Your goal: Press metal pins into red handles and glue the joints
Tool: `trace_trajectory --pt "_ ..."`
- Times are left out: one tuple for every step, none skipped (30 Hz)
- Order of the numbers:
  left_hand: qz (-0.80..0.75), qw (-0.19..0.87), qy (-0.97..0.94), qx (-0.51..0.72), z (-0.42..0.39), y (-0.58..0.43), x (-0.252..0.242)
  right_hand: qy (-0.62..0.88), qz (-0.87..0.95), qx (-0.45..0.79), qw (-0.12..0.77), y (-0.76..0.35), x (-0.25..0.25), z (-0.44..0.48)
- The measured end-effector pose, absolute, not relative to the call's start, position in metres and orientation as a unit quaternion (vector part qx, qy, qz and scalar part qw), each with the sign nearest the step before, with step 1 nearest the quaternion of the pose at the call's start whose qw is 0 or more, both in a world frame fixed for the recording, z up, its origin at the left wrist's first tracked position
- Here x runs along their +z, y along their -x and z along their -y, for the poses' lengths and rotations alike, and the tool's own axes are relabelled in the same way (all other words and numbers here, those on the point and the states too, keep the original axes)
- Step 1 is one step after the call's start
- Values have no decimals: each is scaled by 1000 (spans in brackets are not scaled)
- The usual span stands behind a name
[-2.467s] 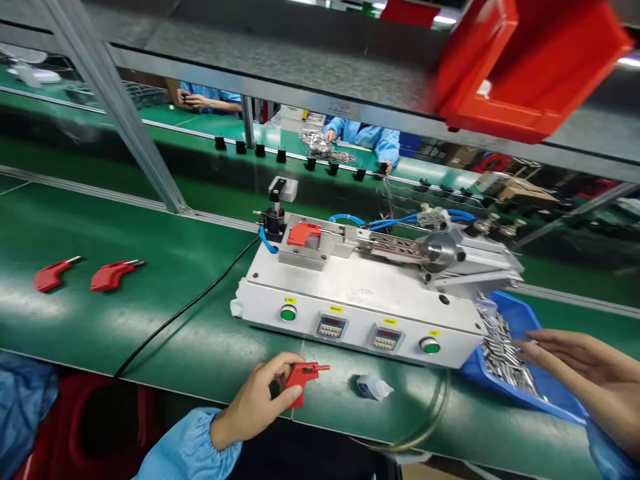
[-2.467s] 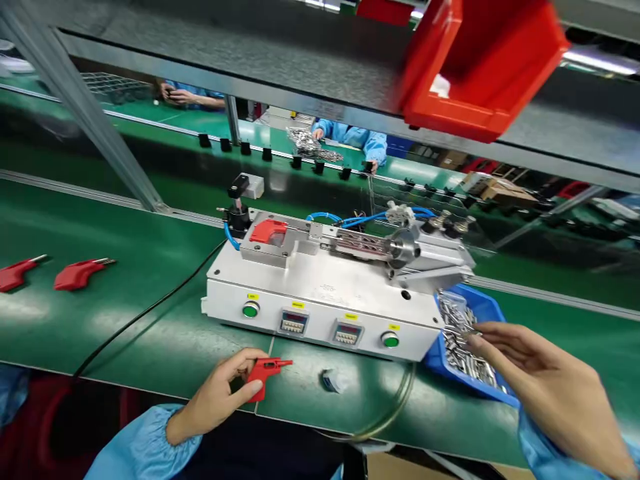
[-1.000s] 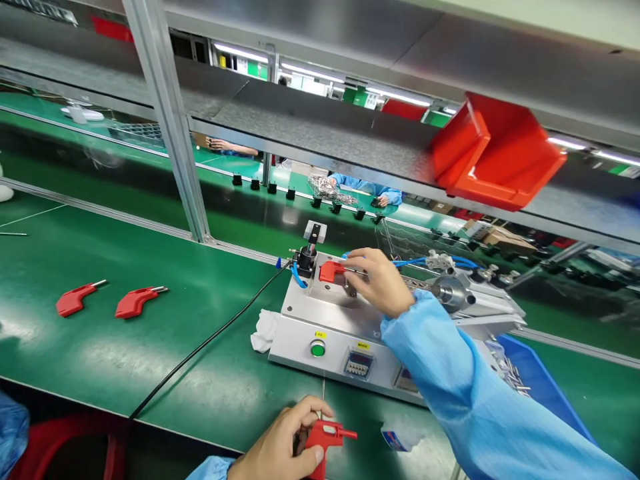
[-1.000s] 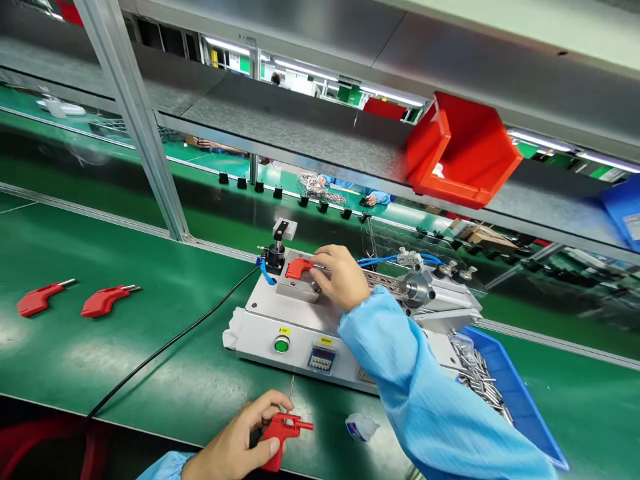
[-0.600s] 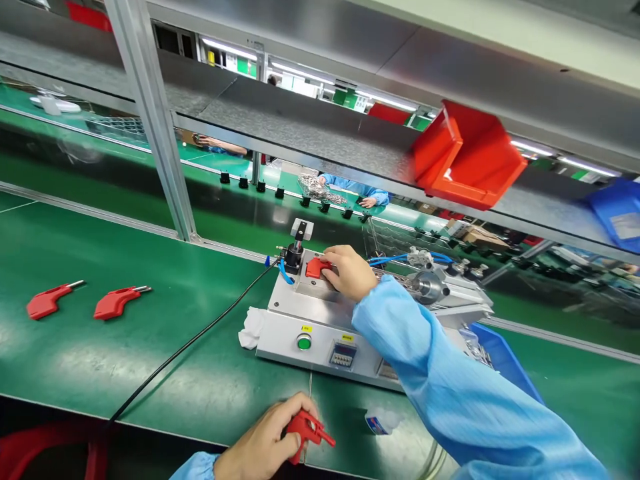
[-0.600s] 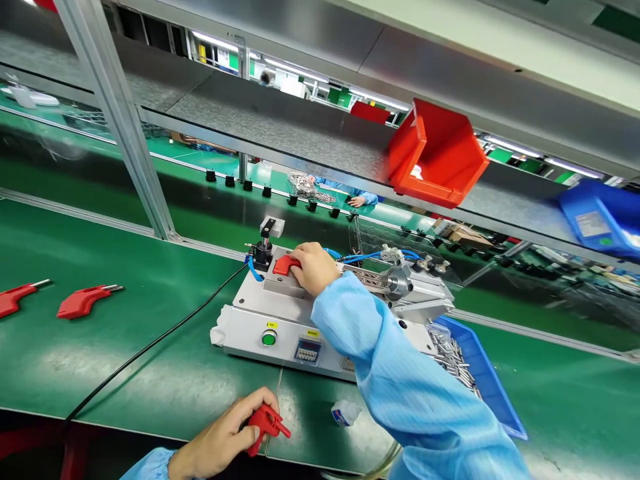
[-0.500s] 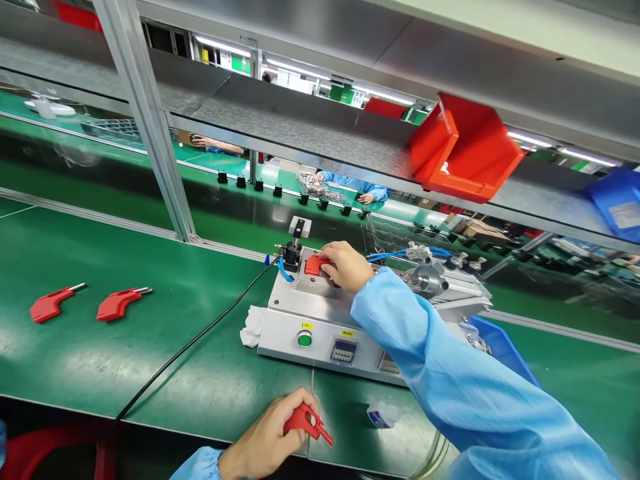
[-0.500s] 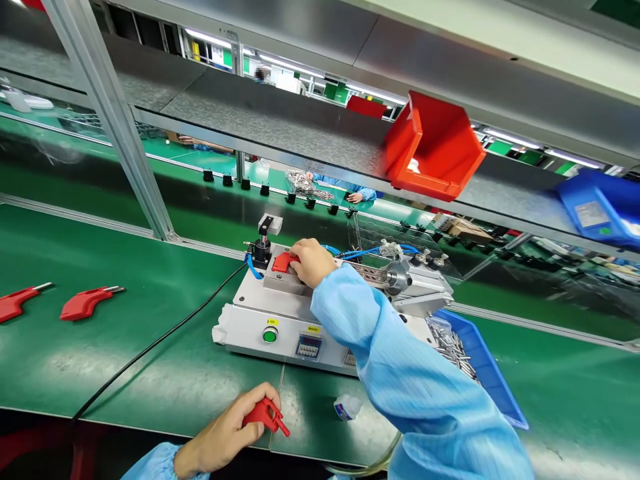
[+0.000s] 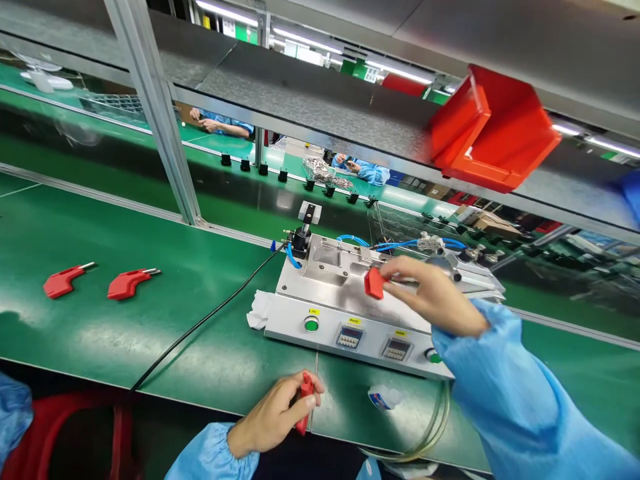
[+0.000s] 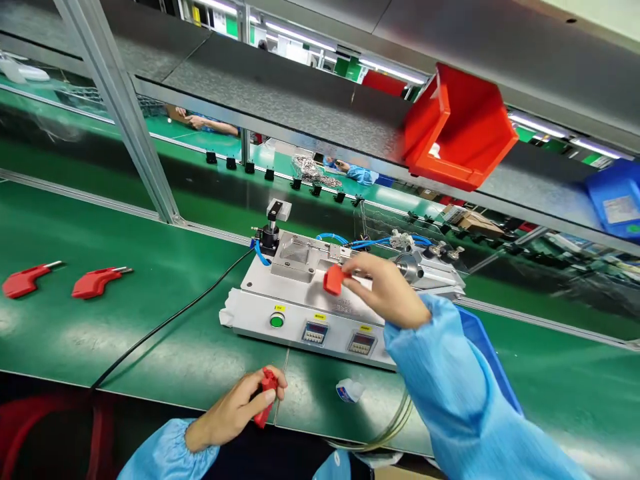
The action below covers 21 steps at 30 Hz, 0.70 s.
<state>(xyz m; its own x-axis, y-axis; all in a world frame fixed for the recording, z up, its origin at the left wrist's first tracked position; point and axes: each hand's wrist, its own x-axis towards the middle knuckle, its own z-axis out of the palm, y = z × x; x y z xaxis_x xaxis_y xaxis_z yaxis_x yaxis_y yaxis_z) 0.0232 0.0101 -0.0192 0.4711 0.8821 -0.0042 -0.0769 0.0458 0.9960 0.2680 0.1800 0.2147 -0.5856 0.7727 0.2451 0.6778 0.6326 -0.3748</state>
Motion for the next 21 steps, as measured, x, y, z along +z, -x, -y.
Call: trace_trajectory --pt "-356 625 -578 386 -10 -25 -20 424 879 118 183 -278 204 -173" --pt "-364 622 -576 386 -11 -28 -21 439 873 111 179 -286 193 -169" --pt "-372 626 -570 381 -11 -29 -21 454 866 102 182 -292 183 -166" --pt "-379 635 -561 371 -11 -30 -20 465 859 93 193 -297 173 -163" --pt "-384 646 -554 359 -11 -29 -18 469 854 85 210 -301 166 -159" --pt "-388 653 -549 349 -12 -26 -13 468 849 77 235 -305 160 -153" --pt "-391 654 -550 342 -13 -22 -5 465 842 69 264 -308 156 -143" --pt "-395 643 -560 341 -15 -17 7 464 833 66 294 -313 152 -130" --pt "-400 618 -582 345 -19 -12 22 468 820 65 322 -317 148 -114" --pt "-405 576 -615 355 -26 -7 41 480 800 69 353 -322 142 -95" --pt "-412 517 -653 369 -35 -2 63 497 775 76 383 -327 134 -76" --pt "-417 434 -701 382 -47 1 87 517 744 84 415 -332 125 -58" --pt "-415 330 -747 401 -62 3 111 537 708 90 449 -337 114 -41" --pt "-416 227 -778 412 -81 3 133 556 674 98 477 -342 101 -26" --pt "-435 141 -796 397 -101 2 154 573 642 107 498 -345 88 -15" --pt "-465 65 -804 365 -122 -2 171 585 618 118 511 -347 75 -6" --pt "-500 6 -805 319 -143 -8 184 594 604 129 515 -348 62 0" --pt "-530 -41 -802 272 -161 -15 195 598 595 136 520 -349 49 4" --pt "-553 -75 -799 224 -177 -24 202 599 588 136 526 -349 38 6" --pt "-570 -98 -797 175 -189 -33 206 602 581 131 532 -350 27 6" --pt "-580 -111 -797 127 -197 -40 208 605 573 120 539 -351 17 6"
